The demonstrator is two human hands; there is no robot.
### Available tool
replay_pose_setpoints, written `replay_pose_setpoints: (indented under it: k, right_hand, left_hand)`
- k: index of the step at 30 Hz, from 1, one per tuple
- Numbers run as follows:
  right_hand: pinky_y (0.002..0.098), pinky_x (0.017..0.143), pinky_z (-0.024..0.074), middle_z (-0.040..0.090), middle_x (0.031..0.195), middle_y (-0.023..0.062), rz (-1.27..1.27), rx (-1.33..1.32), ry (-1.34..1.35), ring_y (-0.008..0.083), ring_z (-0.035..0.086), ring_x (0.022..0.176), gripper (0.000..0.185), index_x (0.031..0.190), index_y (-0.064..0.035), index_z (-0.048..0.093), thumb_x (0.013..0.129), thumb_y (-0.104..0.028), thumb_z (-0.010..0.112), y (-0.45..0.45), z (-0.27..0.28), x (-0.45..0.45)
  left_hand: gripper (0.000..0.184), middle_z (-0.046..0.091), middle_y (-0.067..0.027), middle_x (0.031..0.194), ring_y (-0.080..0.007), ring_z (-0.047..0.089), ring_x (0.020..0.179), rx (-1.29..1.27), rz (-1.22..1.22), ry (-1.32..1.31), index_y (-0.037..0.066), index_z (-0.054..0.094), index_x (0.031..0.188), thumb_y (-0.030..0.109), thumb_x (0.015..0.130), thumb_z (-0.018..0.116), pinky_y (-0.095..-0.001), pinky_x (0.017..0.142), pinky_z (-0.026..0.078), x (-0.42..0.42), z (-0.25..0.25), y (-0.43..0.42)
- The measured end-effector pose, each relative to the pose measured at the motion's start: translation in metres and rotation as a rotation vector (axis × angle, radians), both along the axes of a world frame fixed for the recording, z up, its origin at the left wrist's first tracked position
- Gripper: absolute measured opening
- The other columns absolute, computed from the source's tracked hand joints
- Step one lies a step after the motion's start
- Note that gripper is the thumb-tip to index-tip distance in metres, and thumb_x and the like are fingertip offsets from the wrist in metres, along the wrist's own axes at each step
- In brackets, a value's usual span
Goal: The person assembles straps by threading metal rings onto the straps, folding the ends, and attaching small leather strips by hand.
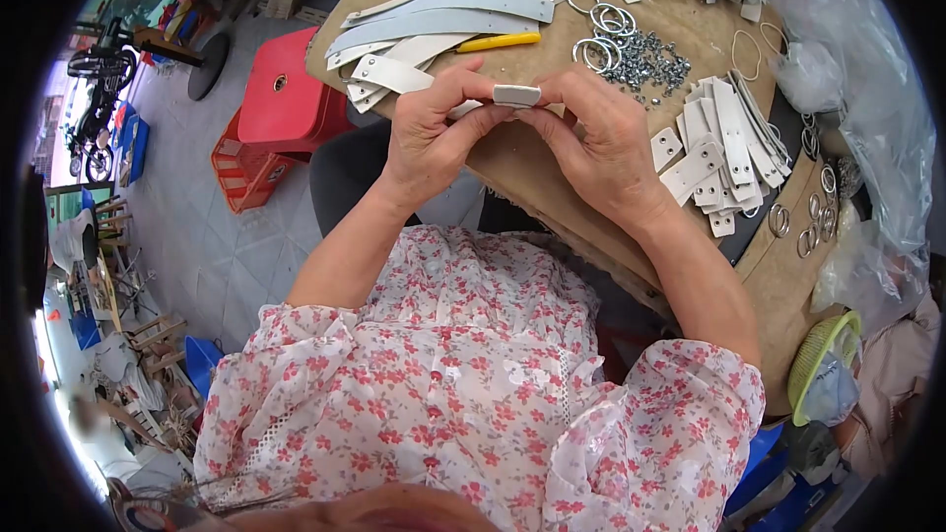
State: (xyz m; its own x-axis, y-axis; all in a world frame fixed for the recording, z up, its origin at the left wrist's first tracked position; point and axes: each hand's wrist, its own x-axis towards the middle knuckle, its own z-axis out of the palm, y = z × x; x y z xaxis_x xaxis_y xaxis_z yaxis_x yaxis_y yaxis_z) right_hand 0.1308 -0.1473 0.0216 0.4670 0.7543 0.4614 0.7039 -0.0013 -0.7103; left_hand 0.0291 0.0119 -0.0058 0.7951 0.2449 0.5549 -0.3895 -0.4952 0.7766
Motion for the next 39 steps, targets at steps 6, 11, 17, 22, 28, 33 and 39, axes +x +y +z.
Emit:
replay_pose_setpoints:
  k: [6, 11, 17, 22, 28, 33, 39]
  right_hand:
    - [0.0263, 0.061, 0.0484, 0.062, 0.08, 0.0065, -0.016, -0.02, 0.027, 0.0151, 0.06, 0.07, 0.012, 0.092, -0.0014, 0.061, 0.081, 0.001, 0.066, 0.0, 0.005, 0.001]
    - [0.0265, 0.058, 0.0488, 0.061, 0.078, 0.0077, -0.031, 0.013, 0.061, 0.0162, 0.061, 0.067, 0.012, 0.092, -0.0011, 0.061, 0.081, 0.001, 0.066, 0.002, 0.001, 0.002]
    - [0.0255, 0.065, 0.0465, 0.062, 0.078, 0.0035, -0.027, -0.021, 0.014, 0.013, 0.06, 0.07, 0.01, 0.091, -0.0032, 0.062, 0.082, -0.001, 0.067, 0.0, 0.004, 0.001]
    - [0.0272, 0.063, 0.0472, 0.062, 0.081, 0.0067, 0.026, -0.05, -0.142, 0.0187, 0.061, 0.069, 0.013, 0.091, -0.0021, 0.062, 0.079, 0.003, 0.065, -0.003, -0.002, 0.008]
    - [0.031, 0.056, 0.0492, 0.062, 0.082, 0.0127, 0.074, 0.064, -0.417, 0.0267, 0.062, 0.066, 0.021, 0.09, 0.0005, 0.062, 0.07, 0.008, 0.062, -0.003, 0.004, 0.007]
    - [0.0324, 0.056, 0.0506, 0.063, 0.085, 0.0146, 0.091, 0.164, -0.62, 0.0268, 0.063, 0.068, 0.023, 0.09, 0.0016, 0.062, 0.068, 0.007, 0.063, -0.002, 0.003, 0.008]
    - [0.032, 0.057, 0.0514, 0.064, 0.091, 0.0155, 0.136, 0.16, -0.802, 0.0266, 0.065, 0.073, 0.025, 0.088, 0.0012, 0.062, 0.064, 0.002, 0.066, -0.005, 0.01, 0.004]
  left_hand:
    - [0.012, 0.067, -0.005, 0.081, -0.0094, 0.061, 0.074, -0.267, -0.08, 0.119, 0.001, 0.065, 0.096, 0.002, 0.084, 0.064, -0.0231, 0.067, 0.049, -0.003, 0.003, -0.001]
    - [0.012, 0.067, -0.0042, 0.08, -0.0062, 0.06, 0.075, -0.356, -0.081, 0.183, 0.0, 0.064, 0.097, 0.001, 0.085, 0.062, -0.0222, 0.069, 0.049, -0.005, 0.004, -0.004]
    - [0.012, 0.067, -0.0049, 0.082, -0.0112, 0.062, 0.077, -0.323, -0.059, 0.101, 0.001, 0.065, 0.095, 0.0, 0.083, 0.063, -0.0241, 0.07, 0.049, -0.005, 0.004, -0.008]
    - [0.014, 0.066, -0.0063, 0.082, -0.0207, 0.061, 0.079, -0.196, 0.031, 0.084, 0.005, 0.066, 0.09, -0.002, 0.078, 0.064, -0.0288, 0.076, 0.048, -0.004, -0.001, -0.009]
    - [0.016, 0.065, -0.0061, 0.079, -0.0243, 0.059, 0.081, -0.003, 0.098, -0.092, 0.006, 0.066, 0.088, -0.002, 0.075, 0.066, -0.0302, 0.08, 0.045, -0.004, -0.001, -0.009]
    - [0.016, 0.065, -0.0058, 0.082, -0.0226, 0.059, 0.074, 0.111, 0.255, -0.068, 0.005, 0.065, 0.092, -0.001, 0.077, 0.066, -0.0294, 0.071, 0.047, -0.019, 0.014, -0.018]
    - [0.02, 0.067, -0.0063, 0.09, -0.0114, 0.062, 0.074, -0.887, -0.079, 0.352, 0.0, 0.062, 0.107, 0.007, 0.088, 0.062, -0.0234, 0.062, 0.051, -0.036, 0.028, -0.024]
